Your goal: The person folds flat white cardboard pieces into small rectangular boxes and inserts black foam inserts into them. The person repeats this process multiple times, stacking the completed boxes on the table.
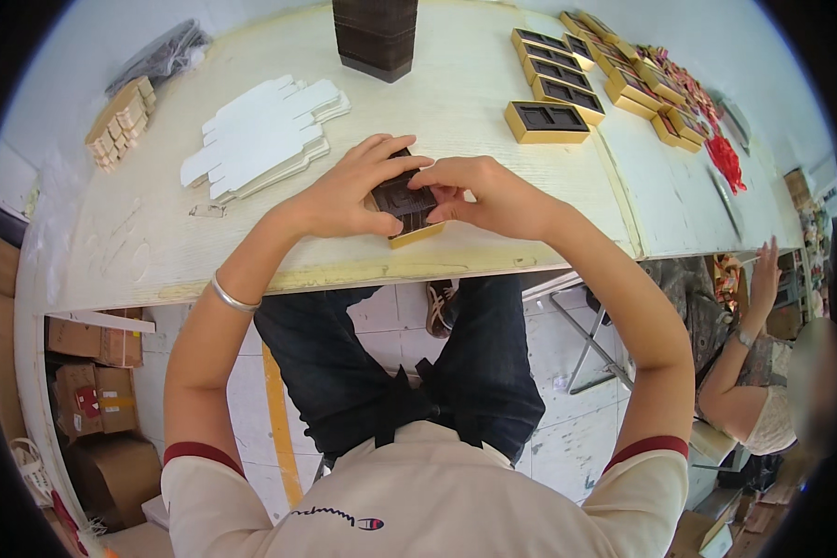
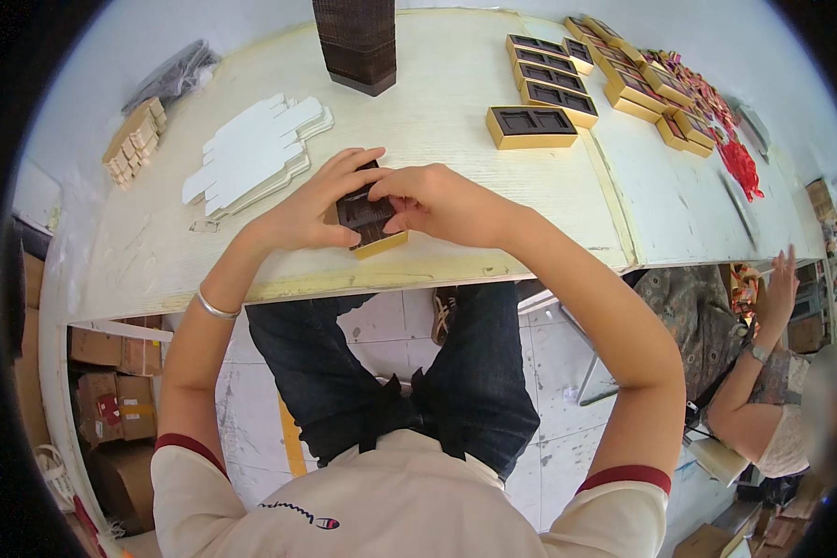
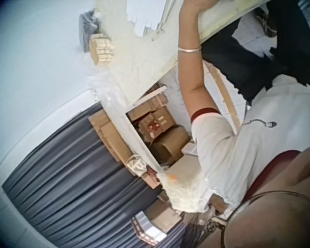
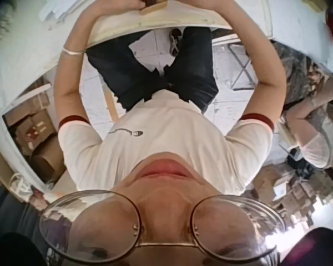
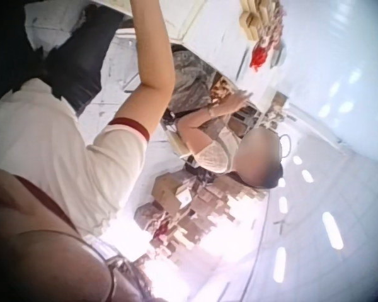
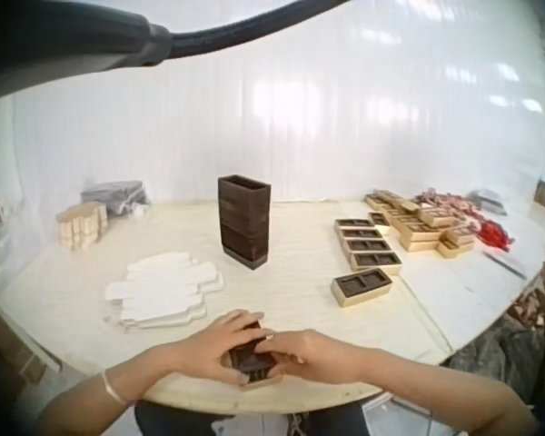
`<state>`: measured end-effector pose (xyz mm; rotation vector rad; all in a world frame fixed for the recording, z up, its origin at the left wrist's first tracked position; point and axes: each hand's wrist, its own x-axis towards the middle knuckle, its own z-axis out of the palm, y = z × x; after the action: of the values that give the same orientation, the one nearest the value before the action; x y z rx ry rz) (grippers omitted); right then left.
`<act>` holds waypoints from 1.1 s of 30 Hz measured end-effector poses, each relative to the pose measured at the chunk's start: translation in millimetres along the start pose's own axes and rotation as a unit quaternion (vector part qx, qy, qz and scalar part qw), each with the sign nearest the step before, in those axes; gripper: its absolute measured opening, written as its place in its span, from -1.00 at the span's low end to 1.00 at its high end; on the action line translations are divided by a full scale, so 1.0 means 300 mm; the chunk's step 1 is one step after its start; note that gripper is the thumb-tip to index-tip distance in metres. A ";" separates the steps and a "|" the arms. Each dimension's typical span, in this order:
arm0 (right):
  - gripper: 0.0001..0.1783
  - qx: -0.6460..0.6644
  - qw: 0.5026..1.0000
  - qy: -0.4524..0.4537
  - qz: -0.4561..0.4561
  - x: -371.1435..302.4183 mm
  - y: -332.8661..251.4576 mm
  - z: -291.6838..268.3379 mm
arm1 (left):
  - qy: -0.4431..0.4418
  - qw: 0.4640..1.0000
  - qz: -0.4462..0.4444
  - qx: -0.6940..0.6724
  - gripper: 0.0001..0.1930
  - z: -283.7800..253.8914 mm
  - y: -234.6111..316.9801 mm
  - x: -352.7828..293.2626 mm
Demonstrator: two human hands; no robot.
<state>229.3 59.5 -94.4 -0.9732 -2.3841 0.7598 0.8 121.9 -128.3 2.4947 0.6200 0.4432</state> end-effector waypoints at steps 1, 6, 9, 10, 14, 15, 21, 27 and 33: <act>-0.65 -0.015 1.000 -0.001 0.000 -0.002 -0.001 0.006 | -0.001 1.000 0.003 0.000 -0.24 0.000 0.000 0.002; -0.63 -0.160 0.985 0.013 -0.060 -0.024 -0.006 0.028 | 0.001 0.995 -0.031 0.092 -0.30 0.007 0.043 -0.004; -0.59 -0.080 0.997 0.011 -0.012 -0.030 0.005 0.013 | 0.022 0.988 -0.051 0.147 -0.33 0.023 0.074 -0.010; -0.59 -0.075 0.997 0.013 -0.005 -0.029 0.007 0.017 | 0.034 0.983 -0.053 0.172 -0.33 0.035 0.077 -0.008; -0.61 -0.113 0.994 -0.003 -0.008 -0.025 0.018 0.015 | 0.057 0.978 -0.054 0.194 -0.31 0.049 0.084 -0.021; -0.61 -0.156 0.987 -0.012 -0.026 -0.022 0.021 0.015 | 0.056 0.978 -0.051 0.192 -0.30 0.048 0.082 -0.025; -0.46 -0.187 0.981 -0.034 -0.026 -0.003 -0.002 -0.008 | 0.069 0.968 -0.032 0.238 -0.17 0.050 0.075 -0.051; -0.20 -0.315 0.944 0.094 -0.007 -0.065 -0.040 0.192 | 0.057 0.962 -0.040 0.263 -0.06 0.068 0.098 -0.073; -0.39 -0.249 0.958 0.144 -0.004 -0.050 0.004 0.162 | 0.080 0.971 -0.041 0.221 -0.08 0.069 0.139 -0.068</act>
<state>211.0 33.9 -134.3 -1.1700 -2.3527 -0.0090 6.5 71.4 -125.3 2.8534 0.9746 0.5251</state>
